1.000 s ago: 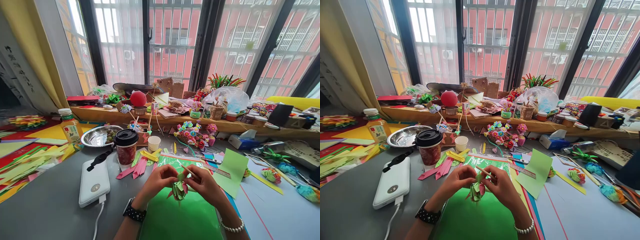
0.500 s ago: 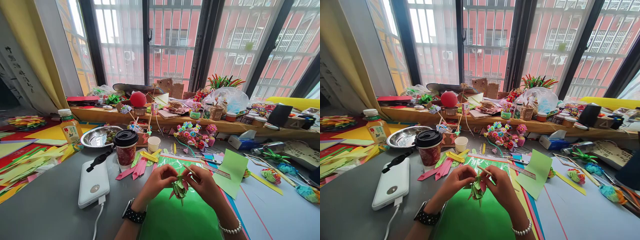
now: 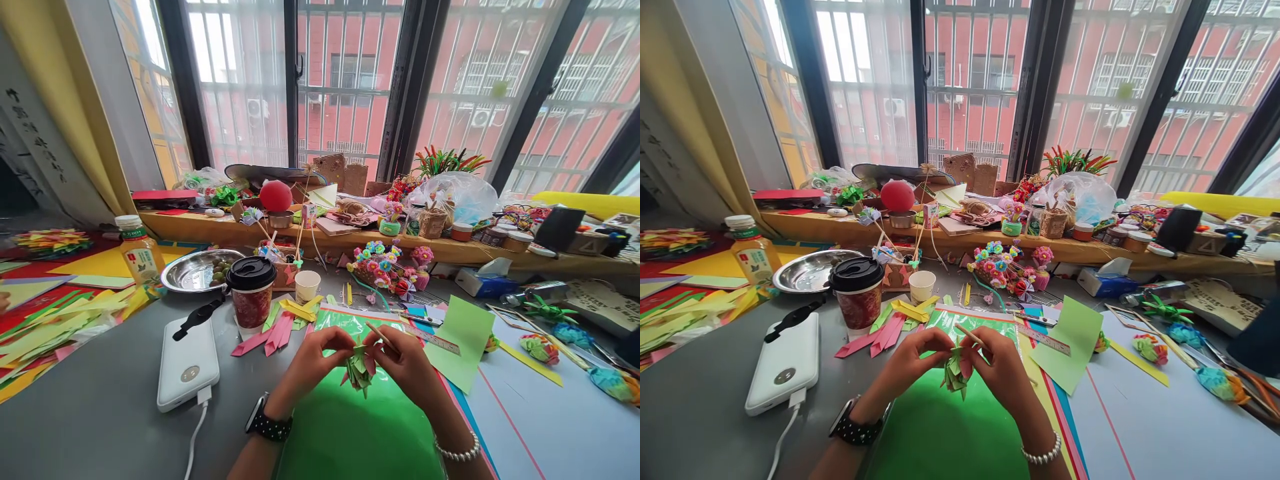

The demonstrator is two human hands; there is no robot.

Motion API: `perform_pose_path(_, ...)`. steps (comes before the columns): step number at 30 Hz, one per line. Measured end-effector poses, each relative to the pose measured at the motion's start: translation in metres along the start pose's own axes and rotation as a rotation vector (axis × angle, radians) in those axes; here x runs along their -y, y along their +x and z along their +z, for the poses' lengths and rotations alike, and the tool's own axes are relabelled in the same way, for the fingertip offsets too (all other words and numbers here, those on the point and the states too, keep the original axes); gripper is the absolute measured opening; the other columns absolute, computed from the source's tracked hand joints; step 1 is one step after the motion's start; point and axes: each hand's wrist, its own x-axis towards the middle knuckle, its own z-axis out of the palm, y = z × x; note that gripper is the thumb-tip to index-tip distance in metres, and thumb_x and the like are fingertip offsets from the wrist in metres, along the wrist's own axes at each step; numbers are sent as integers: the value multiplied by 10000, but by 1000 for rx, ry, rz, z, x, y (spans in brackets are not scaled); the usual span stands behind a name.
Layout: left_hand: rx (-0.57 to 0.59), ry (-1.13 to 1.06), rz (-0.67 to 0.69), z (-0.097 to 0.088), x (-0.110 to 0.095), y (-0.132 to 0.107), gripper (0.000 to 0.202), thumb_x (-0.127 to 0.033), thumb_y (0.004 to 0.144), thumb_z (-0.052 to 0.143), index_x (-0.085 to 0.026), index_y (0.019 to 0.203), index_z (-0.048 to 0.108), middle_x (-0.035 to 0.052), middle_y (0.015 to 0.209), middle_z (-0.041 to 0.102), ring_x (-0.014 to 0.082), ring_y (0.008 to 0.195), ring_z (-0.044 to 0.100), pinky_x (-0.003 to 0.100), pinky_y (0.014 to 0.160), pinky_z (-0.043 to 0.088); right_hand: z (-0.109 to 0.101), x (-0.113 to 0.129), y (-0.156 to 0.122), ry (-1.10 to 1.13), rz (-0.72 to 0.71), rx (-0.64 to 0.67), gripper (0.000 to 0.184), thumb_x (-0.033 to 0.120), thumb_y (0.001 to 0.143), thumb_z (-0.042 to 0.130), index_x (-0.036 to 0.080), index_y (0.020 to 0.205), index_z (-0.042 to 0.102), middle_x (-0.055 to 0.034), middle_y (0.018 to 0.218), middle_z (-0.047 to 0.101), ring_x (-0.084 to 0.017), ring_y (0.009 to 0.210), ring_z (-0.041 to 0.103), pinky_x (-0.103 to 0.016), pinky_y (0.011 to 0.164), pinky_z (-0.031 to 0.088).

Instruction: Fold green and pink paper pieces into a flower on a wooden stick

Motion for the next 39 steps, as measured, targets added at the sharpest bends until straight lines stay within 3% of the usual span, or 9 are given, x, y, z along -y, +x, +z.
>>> perform_pose_path(11, -106, 216, 170, 3, 1, -1, 85, -237, 766, 536, -176, 788, 592, 13, 761, 629, 144, 735, 600, 261, 712, 477, 4, 3, -1, -12, -13, -81, 88, 227, 796, 475, 182, 782, 550, -2, 617, 600, -134, 549, 549, -227, 511, 412)
perform_pose_path(18, -87, 181, 148, 3, 1, -1, 111, -254, 775, 522, -167, 791, 590, 18, 754, 625, 148, 726, 603, 261, 695, 481, 4, 4, 1, -87, -14, -90, 86, 231, 789, 493, 184, 769, 562, 2, 613, 589, -121, 524, 500, -213, 474, 356)
perform_pose_path(25, -91, 253, 166, 3, 2, -1, 94, -229, 771, 524, -168, 756, 594, 8, 707, 622, 134, 672, 587, 232, 621, 458, -2, 3, 1, -213, -7, 12, 57, 206, 766, 513, 186, 773, 565, 31, 546, 541, -96, 459, 403, -204, 422, 270)
perform_pose_path(32, -68, 171, 137, 3, 5, -1, 108, -248, 777, 515, -171, 802, 586, 19, 757, 626, 151, 740, 602, 261, 684, 484, 0, 7, 0, -238, -20, -3, 89, 135, 745, 505, 193, 772, 567, 12, 614, 608, -119, 512, 488, -204, 447, 321)
perform_pose_path(39, -27, 101, 130, -1, -2, -2, 151, -280, 749, 560, -168, 846, 589, 40, 864, 613, 173, 857, 580, 289, 774, 460, -1, 0, -1, -199, -77, -66, 79, 189, 775, 509, 202, 789, 585, -9, 697, 628, -150, 625, 565, -229, 549, 415)
